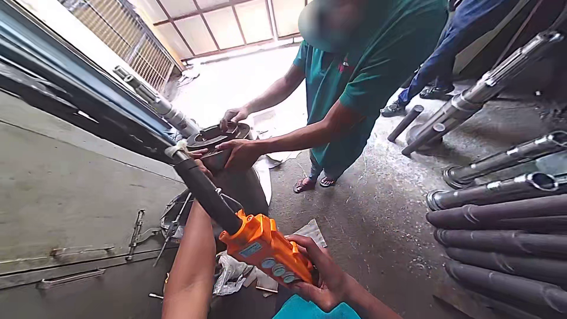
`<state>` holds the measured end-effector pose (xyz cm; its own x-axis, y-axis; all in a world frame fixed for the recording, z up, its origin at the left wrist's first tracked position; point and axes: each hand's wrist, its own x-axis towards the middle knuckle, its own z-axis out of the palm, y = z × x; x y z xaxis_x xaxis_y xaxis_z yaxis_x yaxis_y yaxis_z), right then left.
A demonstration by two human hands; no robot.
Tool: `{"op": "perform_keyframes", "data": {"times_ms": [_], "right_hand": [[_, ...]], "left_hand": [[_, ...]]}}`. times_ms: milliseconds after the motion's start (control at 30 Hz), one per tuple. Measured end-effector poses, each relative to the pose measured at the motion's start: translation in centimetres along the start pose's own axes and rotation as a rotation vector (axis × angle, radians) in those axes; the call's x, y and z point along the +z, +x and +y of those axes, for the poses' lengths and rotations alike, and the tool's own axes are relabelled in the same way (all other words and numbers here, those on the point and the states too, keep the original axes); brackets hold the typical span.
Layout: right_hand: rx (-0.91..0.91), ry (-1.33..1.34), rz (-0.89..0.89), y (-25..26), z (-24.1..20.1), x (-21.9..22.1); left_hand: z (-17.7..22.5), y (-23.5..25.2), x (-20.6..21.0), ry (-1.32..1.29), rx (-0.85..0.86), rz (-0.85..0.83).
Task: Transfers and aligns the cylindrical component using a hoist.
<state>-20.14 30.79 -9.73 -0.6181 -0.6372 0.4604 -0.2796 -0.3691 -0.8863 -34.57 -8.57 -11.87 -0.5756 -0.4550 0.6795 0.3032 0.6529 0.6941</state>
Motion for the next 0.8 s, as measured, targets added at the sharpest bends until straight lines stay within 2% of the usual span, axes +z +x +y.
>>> {"op": "perform_keyframes", "data": {"times_ms": [67,133,200,333,433,500,533,567,633,667,800], "right_hand": [[-0.005,-0.020,0.000,0.4,-0.4,-0.6],[-0.010,-0.047,-0.008,0.6,-0.6,-1.4],[-0.010,-0.075,-0.025,0.7,-0.7,-2.2],[-0.009,-0.094,-0.051,1.0,-0.2,-3.5],[-0.014,-0.099,-0.050,1.6,0.3,-4.5],[-0.020,-0.094,-0.051,2.2,0.9,-5.3],[-0.024,-0.092,-0.058,2.6,1.3,-5.9],[-0.028,-0.094,-0.067,3.1,1.7,-6.6],[-0.039,-0.108,-0.077,4.3,2.8,-8.0],[-0.040,-0.119,-0.083,4.9,3.3,-8.7],[-0.024,-0.123,-0.119,7.8,4.3,-11.3]], "left_hand": [[1.4,-0.2,0.3,0.041,-0.111,0.021],[-3.0,0.0,0.1,0.053,-0.055,0.092],[-5.3,-0.1,-0.2,0.070,0.008,0.098],[-1.7,-0.3,-0.1,0.076,-0.097,0.067],[-2.7,-0.2,0.3,0.017,-0.118,0.104],[-5.4,-0.8,0.0,-0.016,-0.002,0.094],[-8.4,-1.1,0.5,-0.067,0.161,0.160],[-8.3,-1.1,0.4,-0.089,0.125,0.148],[-5.0,-0.2,0.7,-0.105,-0.029,0.150],[-4.1,0.0,1.0,-0.132,-0.053,0.163],[-2.1,0.5,2.1,-0.120,-0.013,0.209]]}}
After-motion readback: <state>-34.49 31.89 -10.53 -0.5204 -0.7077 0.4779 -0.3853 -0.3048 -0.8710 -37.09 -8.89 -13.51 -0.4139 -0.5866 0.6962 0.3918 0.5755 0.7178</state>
